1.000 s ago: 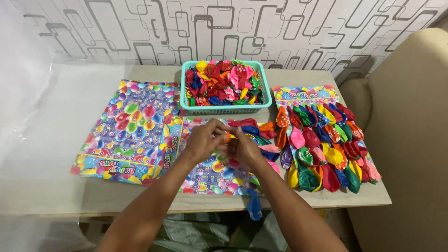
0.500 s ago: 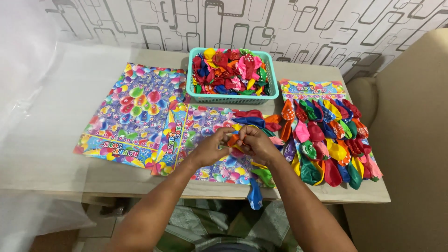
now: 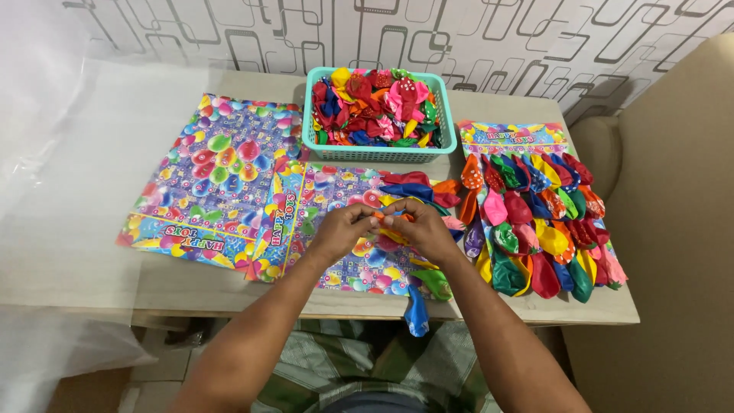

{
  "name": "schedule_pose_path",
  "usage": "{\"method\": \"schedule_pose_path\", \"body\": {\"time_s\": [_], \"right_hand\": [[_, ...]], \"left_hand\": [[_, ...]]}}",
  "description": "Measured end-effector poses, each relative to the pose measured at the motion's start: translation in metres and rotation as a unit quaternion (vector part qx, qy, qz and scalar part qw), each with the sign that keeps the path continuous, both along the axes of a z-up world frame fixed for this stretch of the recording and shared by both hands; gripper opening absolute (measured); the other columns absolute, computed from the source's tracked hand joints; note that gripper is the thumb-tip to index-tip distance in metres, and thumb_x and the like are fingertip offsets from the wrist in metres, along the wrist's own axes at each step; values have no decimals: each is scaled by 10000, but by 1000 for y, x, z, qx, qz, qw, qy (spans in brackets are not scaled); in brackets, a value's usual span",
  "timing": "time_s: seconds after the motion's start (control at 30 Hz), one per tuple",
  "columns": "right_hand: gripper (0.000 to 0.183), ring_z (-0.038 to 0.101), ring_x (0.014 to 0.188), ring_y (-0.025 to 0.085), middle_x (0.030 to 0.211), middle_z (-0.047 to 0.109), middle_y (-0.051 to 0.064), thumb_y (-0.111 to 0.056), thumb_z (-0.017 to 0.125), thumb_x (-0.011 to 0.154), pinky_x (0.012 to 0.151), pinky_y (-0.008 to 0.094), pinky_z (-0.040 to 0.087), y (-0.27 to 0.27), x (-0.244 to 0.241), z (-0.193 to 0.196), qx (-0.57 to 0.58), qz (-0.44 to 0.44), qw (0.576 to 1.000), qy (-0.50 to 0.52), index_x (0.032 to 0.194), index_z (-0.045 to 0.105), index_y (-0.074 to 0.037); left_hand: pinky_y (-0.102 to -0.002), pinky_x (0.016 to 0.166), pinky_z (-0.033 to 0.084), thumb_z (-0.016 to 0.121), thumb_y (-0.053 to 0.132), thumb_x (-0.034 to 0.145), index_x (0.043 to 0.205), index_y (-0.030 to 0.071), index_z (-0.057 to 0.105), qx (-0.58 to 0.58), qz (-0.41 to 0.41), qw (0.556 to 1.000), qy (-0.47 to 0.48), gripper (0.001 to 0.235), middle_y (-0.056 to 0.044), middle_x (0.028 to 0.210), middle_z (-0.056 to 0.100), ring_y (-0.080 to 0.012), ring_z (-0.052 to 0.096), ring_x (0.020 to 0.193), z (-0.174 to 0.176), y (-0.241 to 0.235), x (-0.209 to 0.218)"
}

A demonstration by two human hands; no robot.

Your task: Attaching small balloons from a basket onto a display card by inserting them into slots.

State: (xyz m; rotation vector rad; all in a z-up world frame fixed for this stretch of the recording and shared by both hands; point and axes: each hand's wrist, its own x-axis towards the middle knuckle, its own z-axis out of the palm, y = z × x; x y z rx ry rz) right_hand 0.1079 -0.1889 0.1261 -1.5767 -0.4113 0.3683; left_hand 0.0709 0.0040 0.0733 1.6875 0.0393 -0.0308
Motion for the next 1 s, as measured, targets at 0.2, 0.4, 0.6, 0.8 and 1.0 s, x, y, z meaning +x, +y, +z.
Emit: {"method": "schedule_pose_path", "body": {"time_s": [0.2,0.4,0.6,0.8,1.0], "right_hand": [[129,595,712,160,838,690,130,-85,777,889,608,294,513,3,7,-13,-89,-27,992,-84,1017,777,-63],[111,564,638,123,770,671,101,-41,777,868,524,238,463,4,0,-23,-95,-10,994,-58,976,779,-19],[90,645,600,150,743,703,108,-43,755,885,555,242,517,-3,8,-47,-119,-9,992,-31,973,758,-25],[83,719,656,198,782,721,140,-19,762,873,602,294,564,-4,1,-53,-114,-14,993,-16,956,756,-12],[86,744,682,214,801,738,132,-97,763,906,635,301,580,-1,14,-83,-181,-35,982,-46,986,768,-67]], "left_hand": [[-300,722,622,720,119,921,1109,95,706,58,-6,998,-32,190,-110,916,795,-179,772,787,6,0,4],[-288,699,620,709,90,873,1057,126,674,139,-28,989,-44,191,-81,843,802,-171,782,750,5,-7,-10],[-622,1218,233,903,531,676,1588,190,317,425,-238,873,-38,1137,-173,1603,394,-406,260,1528,25,6,-39],[-684,1216,70,887,509,724,1615,176,276,470,-234,850,-42,1130,-199,1678,202,-451,26,1557,34,8,-63],[-641,1153,286,721,321,857,1610,222,263,489,-218,829,-163,886,-179,1640,242,-445,230,1514,-9,9,-67]]}}
